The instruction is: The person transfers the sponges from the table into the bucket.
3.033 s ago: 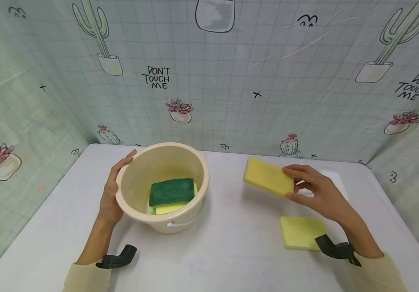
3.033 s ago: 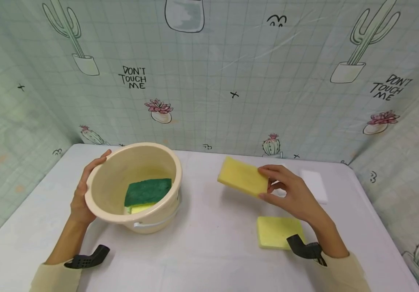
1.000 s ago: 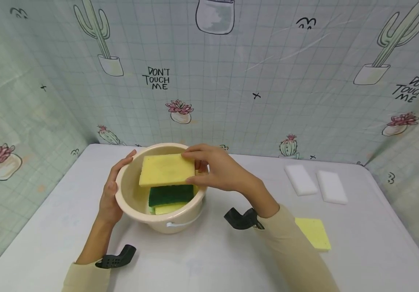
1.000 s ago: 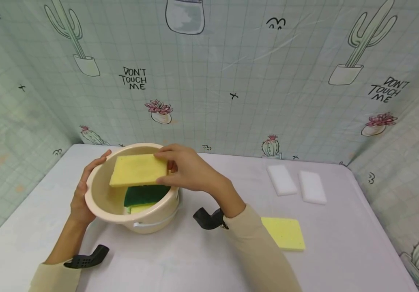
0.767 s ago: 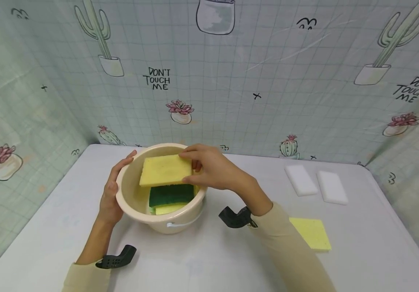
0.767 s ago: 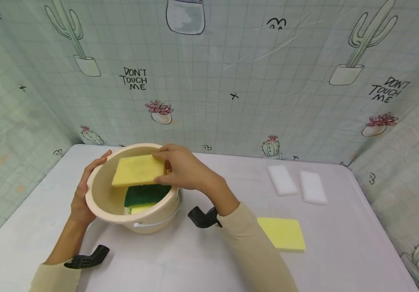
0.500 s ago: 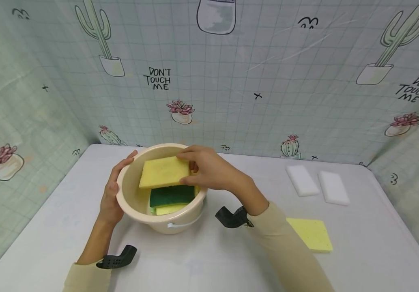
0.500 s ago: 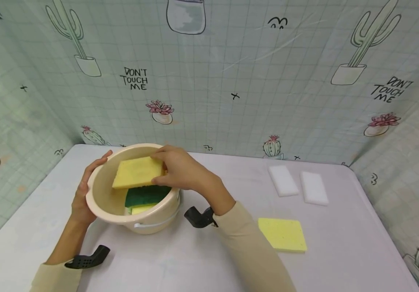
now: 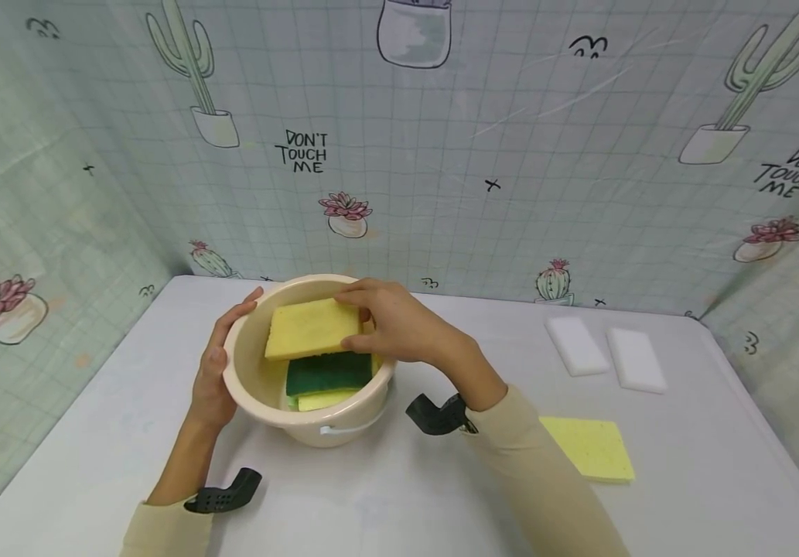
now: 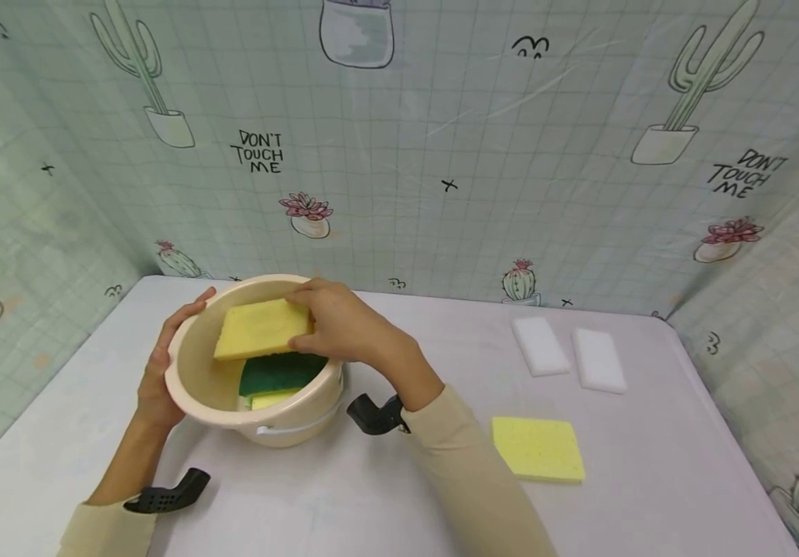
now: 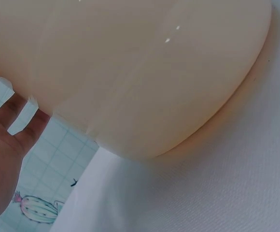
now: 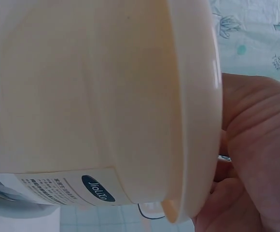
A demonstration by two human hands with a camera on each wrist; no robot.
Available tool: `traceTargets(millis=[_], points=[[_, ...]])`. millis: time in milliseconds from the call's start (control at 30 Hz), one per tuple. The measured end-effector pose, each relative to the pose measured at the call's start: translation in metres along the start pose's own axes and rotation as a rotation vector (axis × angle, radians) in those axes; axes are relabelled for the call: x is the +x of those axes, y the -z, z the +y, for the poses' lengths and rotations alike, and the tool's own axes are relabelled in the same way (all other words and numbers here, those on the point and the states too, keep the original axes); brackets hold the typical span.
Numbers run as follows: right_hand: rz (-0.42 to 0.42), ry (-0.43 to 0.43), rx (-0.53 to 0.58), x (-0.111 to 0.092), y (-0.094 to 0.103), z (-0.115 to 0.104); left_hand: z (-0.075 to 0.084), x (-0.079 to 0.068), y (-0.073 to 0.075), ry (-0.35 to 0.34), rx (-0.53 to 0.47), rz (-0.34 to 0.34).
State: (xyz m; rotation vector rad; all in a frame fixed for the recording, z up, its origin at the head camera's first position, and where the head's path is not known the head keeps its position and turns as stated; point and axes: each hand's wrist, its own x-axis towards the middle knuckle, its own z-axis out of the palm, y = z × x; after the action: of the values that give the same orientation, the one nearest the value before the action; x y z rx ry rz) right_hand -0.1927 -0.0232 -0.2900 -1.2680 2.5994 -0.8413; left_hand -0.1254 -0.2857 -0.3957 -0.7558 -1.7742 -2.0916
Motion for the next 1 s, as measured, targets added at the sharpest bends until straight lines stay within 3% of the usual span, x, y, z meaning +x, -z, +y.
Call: traceTargets(millis=[500,867,1000], points=[[-0.029,0.004,0.013,-0.007,0.006,0.000,0.001,-0.001,-0.004,0.018,-0.013,0.011],[0.158,0.108,0.080,-0.034,0.007,0.004,0.001,0.000,-0.002,0.026,-0.012,0.028],[0.187,0.131,0.099,-0.045,0.008,0.008,0.001,0.000,-0.002,0.028,-0.010,0.026]])
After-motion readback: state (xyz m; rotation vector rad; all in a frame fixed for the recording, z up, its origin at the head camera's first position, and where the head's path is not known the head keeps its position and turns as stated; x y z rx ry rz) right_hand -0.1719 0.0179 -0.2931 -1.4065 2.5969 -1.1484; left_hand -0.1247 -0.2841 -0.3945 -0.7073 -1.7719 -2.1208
